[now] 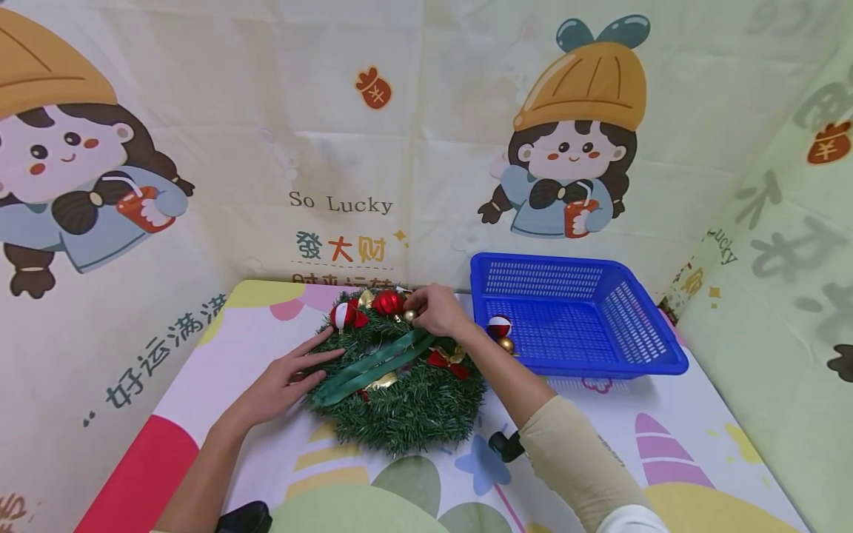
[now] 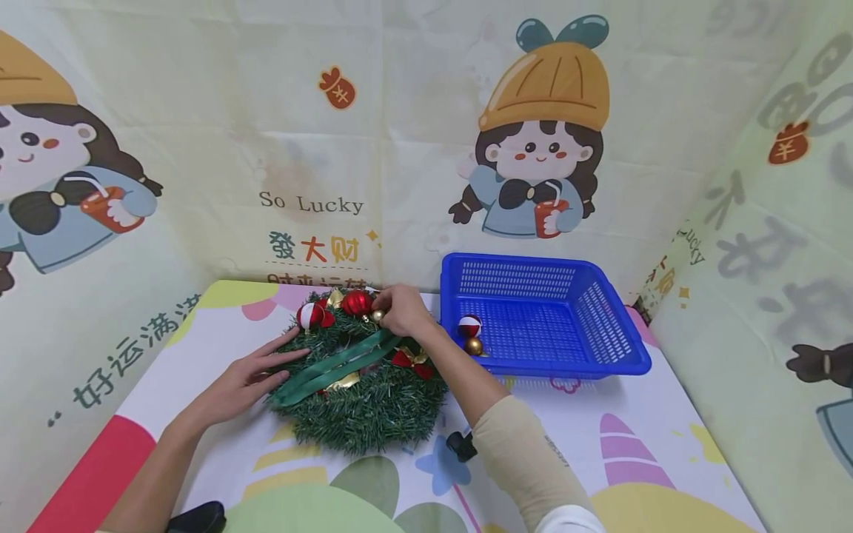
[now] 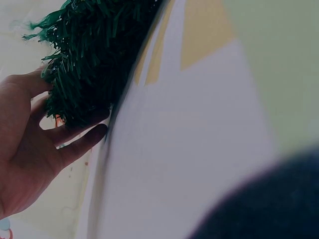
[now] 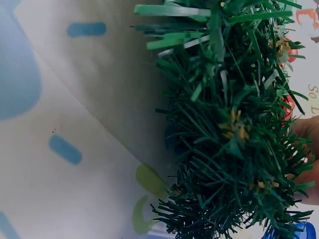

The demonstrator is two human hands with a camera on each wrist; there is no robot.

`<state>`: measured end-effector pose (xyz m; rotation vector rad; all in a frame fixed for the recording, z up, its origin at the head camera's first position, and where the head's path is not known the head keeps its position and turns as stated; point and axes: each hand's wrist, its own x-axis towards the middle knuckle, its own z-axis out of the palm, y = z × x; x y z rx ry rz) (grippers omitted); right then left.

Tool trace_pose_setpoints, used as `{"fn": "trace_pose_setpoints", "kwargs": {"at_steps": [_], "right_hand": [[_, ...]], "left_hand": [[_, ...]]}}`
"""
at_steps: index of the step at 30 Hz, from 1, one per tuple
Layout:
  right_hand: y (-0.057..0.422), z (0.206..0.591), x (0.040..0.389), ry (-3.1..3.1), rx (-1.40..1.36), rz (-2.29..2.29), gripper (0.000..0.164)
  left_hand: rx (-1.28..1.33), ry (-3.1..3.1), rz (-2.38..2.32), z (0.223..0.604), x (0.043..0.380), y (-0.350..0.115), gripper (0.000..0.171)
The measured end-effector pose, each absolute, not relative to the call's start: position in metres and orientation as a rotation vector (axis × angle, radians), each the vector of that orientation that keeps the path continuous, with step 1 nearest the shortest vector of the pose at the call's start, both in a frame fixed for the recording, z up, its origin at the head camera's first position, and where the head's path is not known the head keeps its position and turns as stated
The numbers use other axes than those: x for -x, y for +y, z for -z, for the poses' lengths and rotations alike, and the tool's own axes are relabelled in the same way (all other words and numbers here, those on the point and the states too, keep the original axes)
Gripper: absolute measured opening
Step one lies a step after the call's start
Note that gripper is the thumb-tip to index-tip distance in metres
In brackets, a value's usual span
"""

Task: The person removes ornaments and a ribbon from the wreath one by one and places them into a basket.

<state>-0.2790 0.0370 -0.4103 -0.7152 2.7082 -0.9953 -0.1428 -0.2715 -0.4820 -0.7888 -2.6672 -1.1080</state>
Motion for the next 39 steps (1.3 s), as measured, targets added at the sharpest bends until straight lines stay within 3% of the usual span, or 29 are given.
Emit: {"fn": "trace_pose_setpoints", "kwargs": {"at_steps": [39], "right_hand": [[0.053, 0.390, 0.264, 2.661, 0.673, 1.236, 0.027]], "left_hand": [[0.749, -2.704, 1.137, 0.485, 0.144, -0.272, 0.045]]}}
